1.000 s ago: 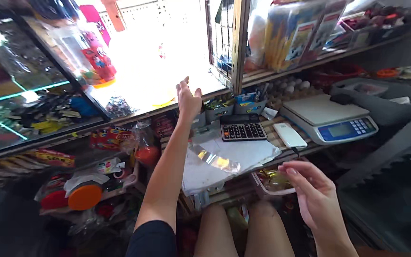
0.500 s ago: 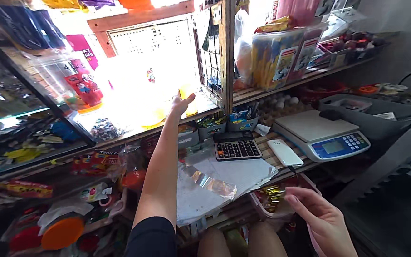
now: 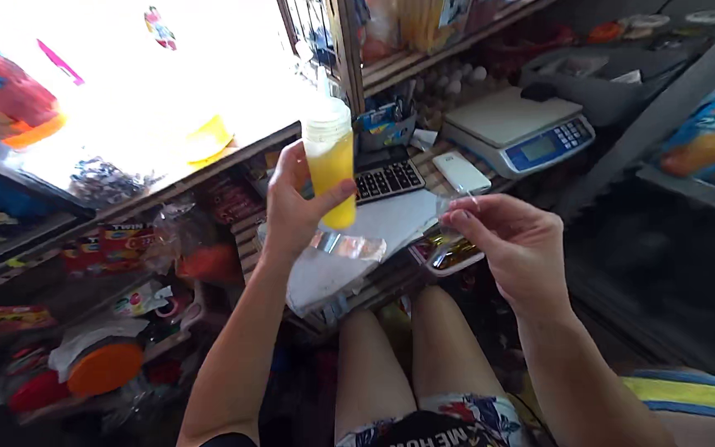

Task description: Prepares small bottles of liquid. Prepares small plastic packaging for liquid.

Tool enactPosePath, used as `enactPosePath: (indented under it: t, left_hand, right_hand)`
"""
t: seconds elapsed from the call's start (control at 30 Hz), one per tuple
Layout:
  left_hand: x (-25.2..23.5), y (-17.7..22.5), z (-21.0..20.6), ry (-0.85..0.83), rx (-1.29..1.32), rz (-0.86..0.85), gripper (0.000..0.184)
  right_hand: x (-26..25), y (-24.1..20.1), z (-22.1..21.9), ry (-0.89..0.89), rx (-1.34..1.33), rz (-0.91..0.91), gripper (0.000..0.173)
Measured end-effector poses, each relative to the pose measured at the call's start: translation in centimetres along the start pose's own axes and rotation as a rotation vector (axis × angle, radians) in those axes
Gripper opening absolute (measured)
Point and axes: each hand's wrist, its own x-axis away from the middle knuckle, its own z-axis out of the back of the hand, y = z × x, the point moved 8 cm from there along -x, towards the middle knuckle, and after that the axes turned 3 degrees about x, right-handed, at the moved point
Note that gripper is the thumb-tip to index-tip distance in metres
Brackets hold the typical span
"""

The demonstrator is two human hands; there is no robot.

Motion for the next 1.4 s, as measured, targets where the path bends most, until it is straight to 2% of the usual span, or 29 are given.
enactPosePath:
  t: [0.1, 0.23, 0.3, 0.37, 0.43, 0.53, 0.7, 0.9, 1.13, 1.4]
  left_hand:
    - [5.7, -1.3, -3.2, -0.051, 0.432, 0.214, 0.047]
    - [10.7, -3.6, -7.2, -0.043, 0.6, 0.432, 0.051]
    - [11.8, -3.6, -8.5, -0.003, 0.633, 0.445, 0.049]
    - [12.1, -3.0, -9.5, -0.022, 0.675, 0.438, 0.061]
    - [11.9, -2.2, -9.6, -0.067, 0.657, 0.386, 0.064]
    - [11.4, -0.9, -8.3, -0.119, 0.412, 0.243, 0.058]
    - [10.8, 1.6, -5.1, -0.031, -0.114, -0.085, 0.059]
    - [10.0, 4.6, -2.7, 0.042, -0.646, -0.295, 0.057]
    - [8.9, 5.3, -0.6, 0.077, -0.884, -0.378, 0.049]
    - [5.6, 3.0, 2.5, 0.073, -1.04, -0.43, 0.042]
  right_hand:
    - [1.0, -1.0, -0.3, -0.01, 0.046, 0.031, 0.016]
    - [2.2, -1.4, -0.7, -0.041, 0.053, 0.024, 0.014]
    - [2.6, -1.6, -0.8, -0.045, 0.054, 0.021, 0.014]
    - [2.9, -2.0, -0.6, -0.042, 0.048, 0.032, 0.015]
    - [3.2, -2.3, -0.1, -0.03, 0.042, 0.038, 0.016]
    - [3.3, -3.0, 0.6, -0.021, 0.045, 0.046, 0.017]
    - [3.5, -4.3, 0.1, -0.07, 0.092, 0.11, 0.016]
    - [3.7, -5.1, -0.6, -0.051, 0.229, 0.245, 0.013]
    - [2.5, -5.1, -2.4, -0.036, 0.469, 0.376, 0.011]
    - [-1.1, -3.6, -7.6, -0.075, 0.659, 0.53, 0.01]
